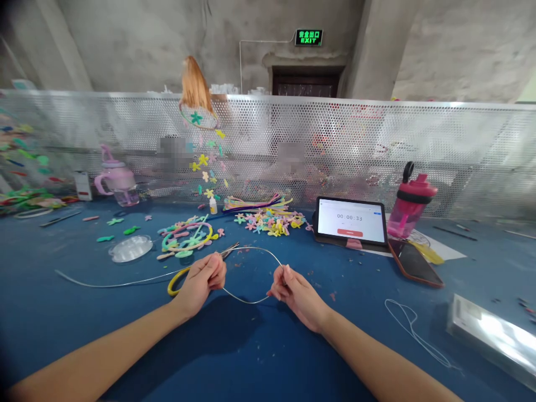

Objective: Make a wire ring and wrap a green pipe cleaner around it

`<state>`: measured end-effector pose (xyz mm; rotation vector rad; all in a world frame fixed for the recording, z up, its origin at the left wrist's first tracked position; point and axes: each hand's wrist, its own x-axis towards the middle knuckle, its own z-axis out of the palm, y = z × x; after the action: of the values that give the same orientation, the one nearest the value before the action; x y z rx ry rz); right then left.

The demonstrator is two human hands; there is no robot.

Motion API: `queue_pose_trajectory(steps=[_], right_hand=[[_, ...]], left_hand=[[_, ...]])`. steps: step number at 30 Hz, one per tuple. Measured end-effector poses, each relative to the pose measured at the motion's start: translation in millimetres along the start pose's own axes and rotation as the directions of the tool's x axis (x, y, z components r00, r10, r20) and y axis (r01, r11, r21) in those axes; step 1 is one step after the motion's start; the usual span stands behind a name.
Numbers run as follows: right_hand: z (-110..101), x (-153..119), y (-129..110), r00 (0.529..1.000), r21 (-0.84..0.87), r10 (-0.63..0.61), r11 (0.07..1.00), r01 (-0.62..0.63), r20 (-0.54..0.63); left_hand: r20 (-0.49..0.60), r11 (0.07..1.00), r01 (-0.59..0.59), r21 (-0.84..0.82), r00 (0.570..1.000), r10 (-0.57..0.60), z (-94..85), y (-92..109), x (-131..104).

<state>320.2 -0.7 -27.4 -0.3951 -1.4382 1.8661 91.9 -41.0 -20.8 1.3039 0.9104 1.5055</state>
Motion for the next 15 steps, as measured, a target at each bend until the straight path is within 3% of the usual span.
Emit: queue_pose_trajectory(steps=[15], right_hand=[[1.6, -1.4, -1.7, 0.999, -0.012, 0.04, 0.999, -0.04, -0.021]], left_hand=[[-0.025, 1.0, 0.015, 0.013, 1.0, -0.014, -7.8, -8.5, -8.5]])
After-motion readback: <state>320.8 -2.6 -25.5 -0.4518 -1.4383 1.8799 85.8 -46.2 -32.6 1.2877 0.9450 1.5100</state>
